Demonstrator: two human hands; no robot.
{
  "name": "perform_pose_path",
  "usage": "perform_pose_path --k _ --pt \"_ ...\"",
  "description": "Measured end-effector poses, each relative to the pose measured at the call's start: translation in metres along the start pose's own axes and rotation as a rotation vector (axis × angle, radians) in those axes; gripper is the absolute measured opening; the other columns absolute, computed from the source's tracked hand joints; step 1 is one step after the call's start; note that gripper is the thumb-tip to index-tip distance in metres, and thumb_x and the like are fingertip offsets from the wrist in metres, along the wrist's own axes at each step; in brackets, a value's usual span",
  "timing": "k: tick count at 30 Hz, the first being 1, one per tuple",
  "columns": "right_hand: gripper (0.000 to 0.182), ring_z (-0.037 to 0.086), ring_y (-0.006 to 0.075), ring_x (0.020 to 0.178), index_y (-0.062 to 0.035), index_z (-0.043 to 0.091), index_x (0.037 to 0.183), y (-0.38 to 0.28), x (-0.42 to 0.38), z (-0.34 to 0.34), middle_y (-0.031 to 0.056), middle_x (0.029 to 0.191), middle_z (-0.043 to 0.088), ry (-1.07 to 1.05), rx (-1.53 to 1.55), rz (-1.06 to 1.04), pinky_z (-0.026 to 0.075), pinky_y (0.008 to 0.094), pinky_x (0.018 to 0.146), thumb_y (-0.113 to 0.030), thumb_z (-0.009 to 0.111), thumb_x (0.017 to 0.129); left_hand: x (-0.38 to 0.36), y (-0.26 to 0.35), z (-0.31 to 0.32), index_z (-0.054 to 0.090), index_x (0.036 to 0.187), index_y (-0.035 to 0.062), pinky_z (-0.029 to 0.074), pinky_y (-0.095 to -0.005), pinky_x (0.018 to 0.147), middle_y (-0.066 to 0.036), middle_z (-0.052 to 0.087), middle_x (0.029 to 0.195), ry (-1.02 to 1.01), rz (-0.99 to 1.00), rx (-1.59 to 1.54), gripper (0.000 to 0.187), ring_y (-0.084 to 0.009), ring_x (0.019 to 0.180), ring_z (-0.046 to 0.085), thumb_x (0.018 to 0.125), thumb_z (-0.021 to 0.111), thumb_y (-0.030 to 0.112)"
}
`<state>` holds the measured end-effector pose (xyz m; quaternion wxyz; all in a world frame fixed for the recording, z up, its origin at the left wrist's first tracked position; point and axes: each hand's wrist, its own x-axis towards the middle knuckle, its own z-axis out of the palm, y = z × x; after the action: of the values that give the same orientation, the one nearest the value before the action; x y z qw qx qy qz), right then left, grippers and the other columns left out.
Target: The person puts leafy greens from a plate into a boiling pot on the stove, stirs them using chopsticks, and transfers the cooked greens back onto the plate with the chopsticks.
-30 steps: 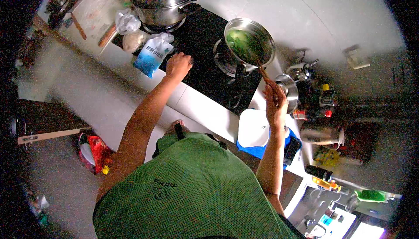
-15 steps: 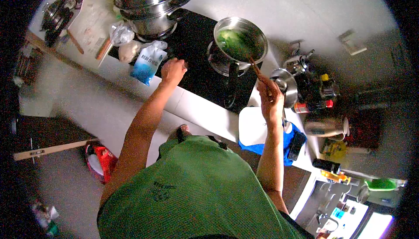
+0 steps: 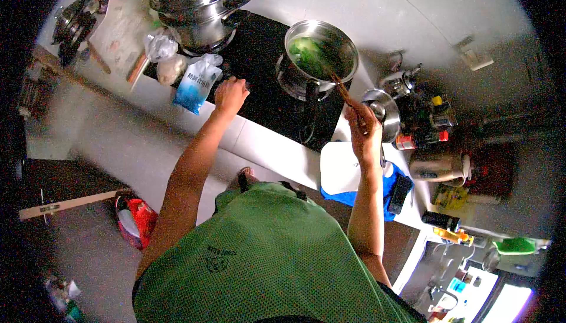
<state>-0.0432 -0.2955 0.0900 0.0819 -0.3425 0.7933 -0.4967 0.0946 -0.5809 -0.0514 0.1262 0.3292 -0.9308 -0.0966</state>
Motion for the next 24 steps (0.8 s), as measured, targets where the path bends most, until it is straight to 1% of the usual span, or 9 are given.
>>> perform_pose_path --k 4,7,22,24 --pt "0.025 0.06 0.0114 0.077 -0.0066 0.059 0.108 -0.0003 0.0013 -0.0001 0.0033 0.091 0.061 -0.006 -0.001 -0.022 0.047 0.0227 0.067 -0.019 0.054 0.087 -0.0005 0.0012 -0.0013 0.061 0.086 0.0091 0.048 -0.0371 0.073 -0.008 0.058 0.09 -0.002 -0.014 0.004 0.024 -0.0252 0.087 0.056 0.07 0.068 0.025" --pt "0.024 0.06 0.0114 0.078 -0.0064 0.059 0.108 -0.0003 0.0027 -0.0004 0.0039 0.092 0.061 -0.008 -0.06 -0.044 0.047 0.0229 0.067 -0.019 0.053 0.087 -0.0007 0.0015 -0.002 0.061 0.087 0.009 0.047 -0.037 0.073 -0.008 0.058 0.09 -0.004 -0.011 0.007 0.025 -0.0251 0.087 0.056 0.07 0.068 0.025" --pt "0.024 0.059 0.01 0.077 -0.0057 0.059 0.107 0.0017 0.0047 -0.0003 0.003 0.087 0.062 -0.002 -0.009 -0.039 0.047 0.0224 0.067 -0.018 0.053 0.087 0.0013 0.0019 -0.0052 0.061 0.088 0.0086 0.048 -0.037 0.073 -0.009 0.058 0.092 -0.057 -0.014 0.019 0.025 -0.0248 0.087 0.057 0.072 0.067 0.026" --pt "0.023 0.057 0.0111 0.074 -0.0011 0.057 0.106 0.0019 0.0048 0.0001 0.0066 0.084 0.059 0.002 -0.005 -0.033 0.047 0.0241 0.067 -0.012 0.051 0.087 0.0006 0.0023 -0.0064 0.061 0.088 0.0084 0.048 -0.0371 0.073 -0.009 0.058 0.092 -0.054 -0.014 0.014 0.025 -0.0249 0.088 0.057 0.072 0.067 0.026"
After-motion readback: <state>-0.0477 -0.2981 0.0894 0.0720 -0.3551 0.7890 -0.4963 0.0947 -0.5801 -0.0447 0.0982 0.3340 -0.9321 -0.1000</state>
